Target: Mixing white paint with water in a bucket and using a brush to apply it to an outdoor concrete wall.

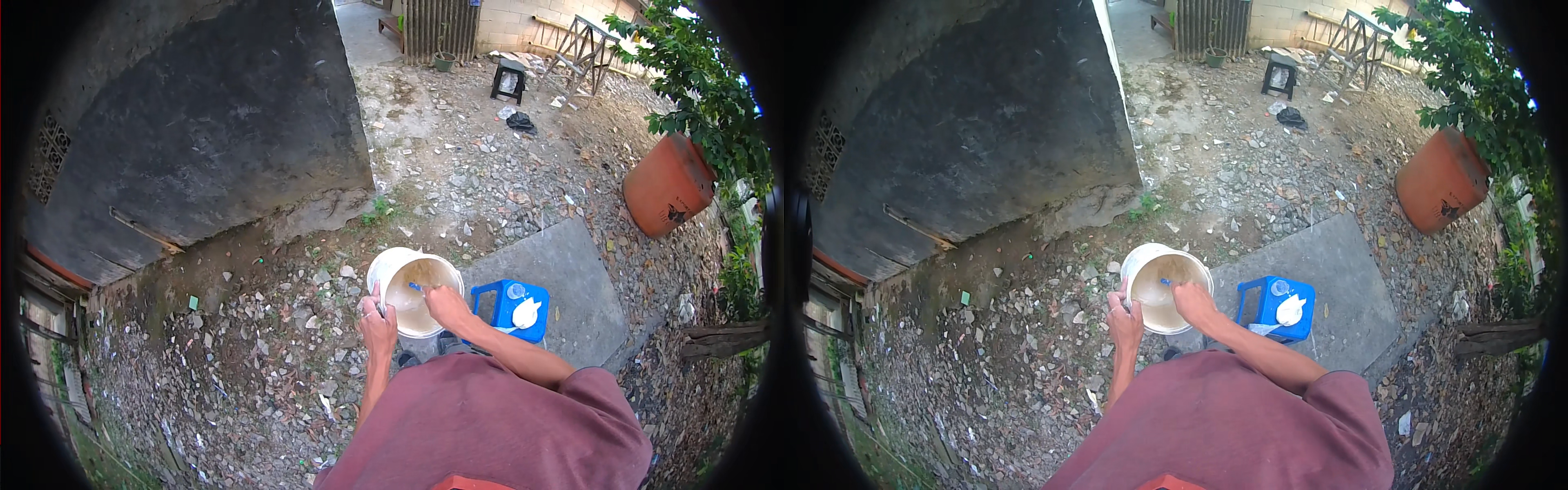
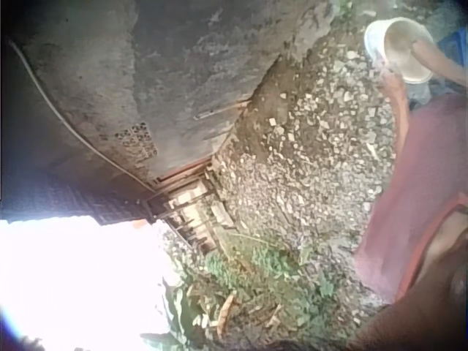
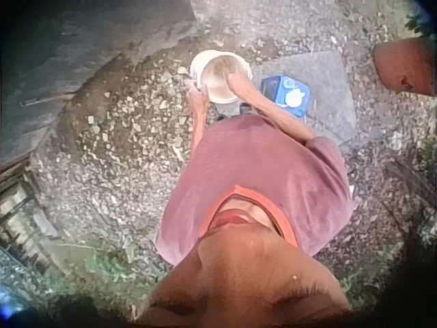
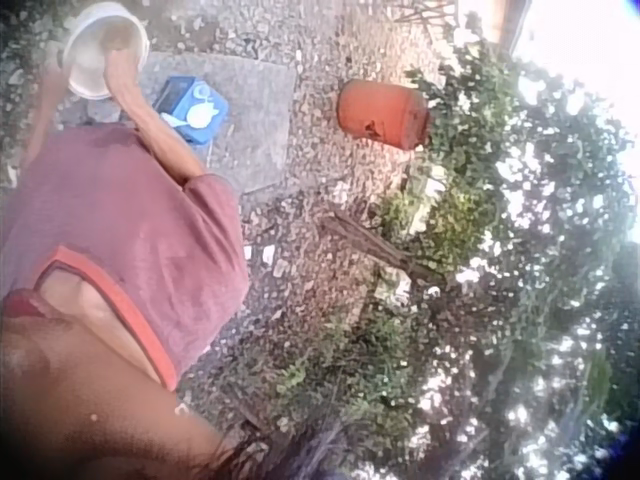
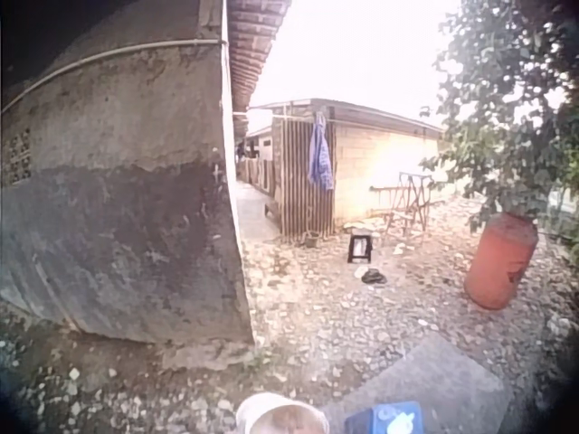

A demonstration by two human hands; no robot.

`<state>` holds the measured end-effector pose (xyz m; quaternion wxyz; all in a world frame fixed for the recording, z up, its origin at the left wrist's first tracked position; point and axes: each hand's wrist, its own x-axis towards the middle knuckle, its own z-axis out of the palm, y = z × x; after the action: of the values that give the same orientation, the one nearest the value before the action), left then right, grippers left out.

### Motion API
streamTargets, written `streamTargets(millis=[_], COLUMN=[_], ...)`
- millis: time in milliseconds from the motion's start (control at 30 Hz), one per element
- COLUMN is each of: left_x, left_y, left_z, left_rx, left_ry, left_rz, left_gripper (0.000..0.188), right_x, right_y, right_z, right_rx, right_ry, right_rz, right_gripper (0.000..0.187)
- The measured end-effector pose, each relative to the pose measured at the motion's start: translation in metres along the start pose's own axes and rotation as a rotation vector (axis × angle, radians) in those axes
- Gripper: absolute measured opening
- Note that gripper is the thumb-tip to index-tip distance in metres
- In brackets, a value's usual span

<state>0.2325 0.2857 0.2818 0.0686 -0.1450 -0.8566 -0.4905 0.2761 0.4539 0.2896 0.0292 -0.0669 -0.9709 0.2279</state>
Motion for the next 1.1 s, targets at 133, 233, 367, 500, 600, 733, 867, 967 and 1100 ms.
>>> streamTargets(millis=[133,233,367,500,600,733,867,967,1100], left_x=[0.002,0.002,0.0,0.004,0.007,0.007,0.01,0.011,0.007], left_y=[0.003,-0.005,-0.007,0.0,-0.009,-0.012,-0.005,0.001,-0.01], left_z=[0.004,0.001,-0.003,0.001,0.002,-0.007,-0.011,-0.01,-0.005], left_rx=[0.024,0.009,-0.028,-0.026,-0.084,-0.059,-0.038,0.034,0.013], left_ry=[0.018,0.005,-0.011,-0.008,0.064,0.085,0.065,0.005,0.019], left_rz=[0.011,-0.013,-0.044,-0.059,-0.022,-0.02,0.005,-0.033,0.002], left_gripper=[0.018,0.018,0.019,0.018,0.018,0.018,0.018,0.018,0.019], right_x=[-0.007,0.0,0.009,0.005,0.003,0.009,0.014,0.007,0.013], right_y=[0.0,-0.001,-0.009,0.002,0.011,0.004,-0.001,0.001,-0.012], right_z=[0.025,0.013,-0.011,0.012,0.025,-0.007,-0.007,0.019,0.015], right_rx=[-0.011,0.143,0.301,0.184,0.166,0.263,0.089,0.041,0.142], right_ry=[-0.153,-0.154,-0.129,-0.084,-0.158,-0.159,-0.085,-0.123,-0.203], right_rz=[-0.015,-0.03,0.072,-0.069,-0.172,-0.145,0.007,-0.034,-0.103], right_gripper=[0.018,0.02,0.019,0.022,0.024,0.022,0.018,0.015,0.016])
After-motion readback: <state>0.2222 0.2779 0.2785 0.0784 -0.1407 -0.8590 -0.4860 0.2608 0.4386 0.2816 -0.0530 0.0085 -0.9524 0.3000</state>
